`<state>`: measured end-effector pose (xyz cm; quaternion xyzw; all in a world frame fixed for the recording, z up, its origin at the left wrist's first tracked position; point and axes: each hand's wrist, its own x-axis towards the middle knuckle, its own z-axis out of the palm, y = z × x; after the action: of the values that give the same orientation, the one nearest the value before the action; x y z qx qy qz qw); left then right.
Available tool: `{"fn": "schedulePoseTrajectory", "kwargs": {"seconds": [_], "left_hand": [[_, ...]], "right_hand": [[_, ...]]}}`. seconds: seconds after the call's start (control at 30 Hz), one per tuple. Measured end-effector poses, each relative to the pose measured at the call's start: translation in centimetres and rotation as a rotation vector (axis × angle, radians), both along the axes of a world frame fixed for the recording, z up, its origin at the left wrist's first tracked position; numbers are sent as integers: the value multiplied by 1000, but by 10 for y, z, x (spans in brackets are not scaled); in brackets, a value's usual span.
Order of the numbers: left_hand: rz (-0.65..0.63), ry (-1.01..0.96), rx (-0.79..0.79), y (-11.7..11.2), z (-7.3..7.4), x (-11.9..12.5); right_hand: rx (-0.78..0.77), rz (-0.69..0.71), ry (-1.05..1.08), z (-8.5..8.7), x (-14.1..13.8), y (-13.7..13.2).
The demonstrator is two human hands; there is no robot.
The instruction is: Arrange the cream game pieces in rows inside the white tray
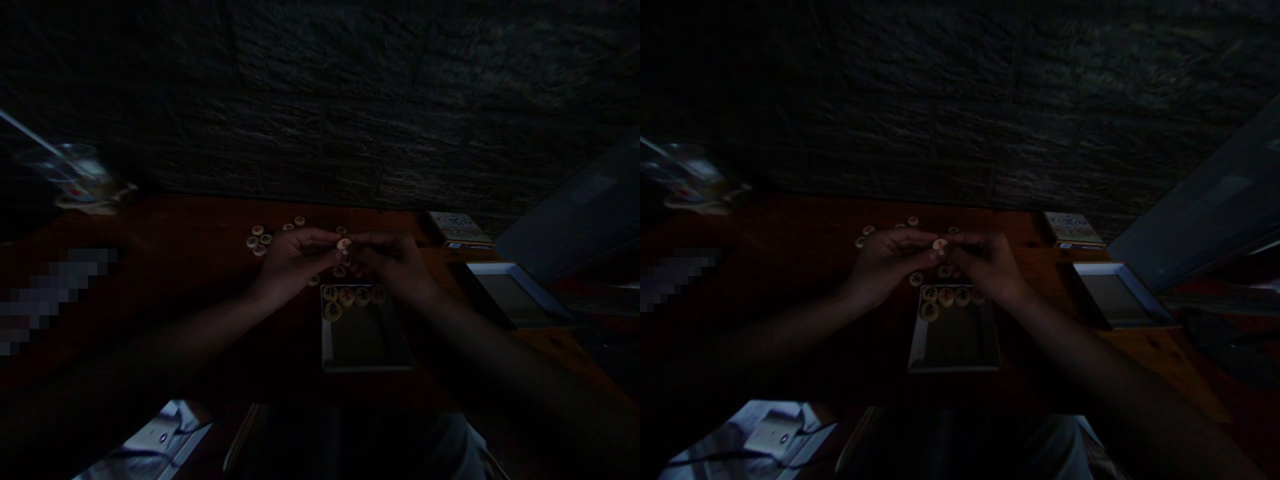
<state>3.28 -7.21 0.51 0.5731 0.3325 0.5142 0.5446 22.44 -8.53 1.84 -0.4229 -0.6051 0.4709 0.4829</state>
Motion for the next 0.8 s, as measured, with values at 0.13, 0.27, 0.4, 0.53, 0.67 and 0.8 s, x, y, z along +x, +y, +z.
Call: {"fn": "schedulePoseTrajectory", "kwargs": {"seconds": [0.13, 0.27, 0.4, 0.53, 0.67, 0.8], "left_hand": [[-9, -25, -10, 1, -2, 0], [-6, -38, -24, 0, -1, 1], [-12, -27, -5, 1, -1, 1], [15, 28, 43, 1, -2, 0], [14, 89, 107, 0, -2, 1], [-6, 82, 115, -2, 0, 2]], "right_hand": [[9, 10, 32, 0, 0, 0], [-3, 1, 31, 1, -1, -1], [-7, 6, 25, 1, -2, -2], [-3, 14, 2, 1, -3, -3], [1, -16, -20, 1, -3, -3], [-12, -52, -24, 1, -4, -4]]}}
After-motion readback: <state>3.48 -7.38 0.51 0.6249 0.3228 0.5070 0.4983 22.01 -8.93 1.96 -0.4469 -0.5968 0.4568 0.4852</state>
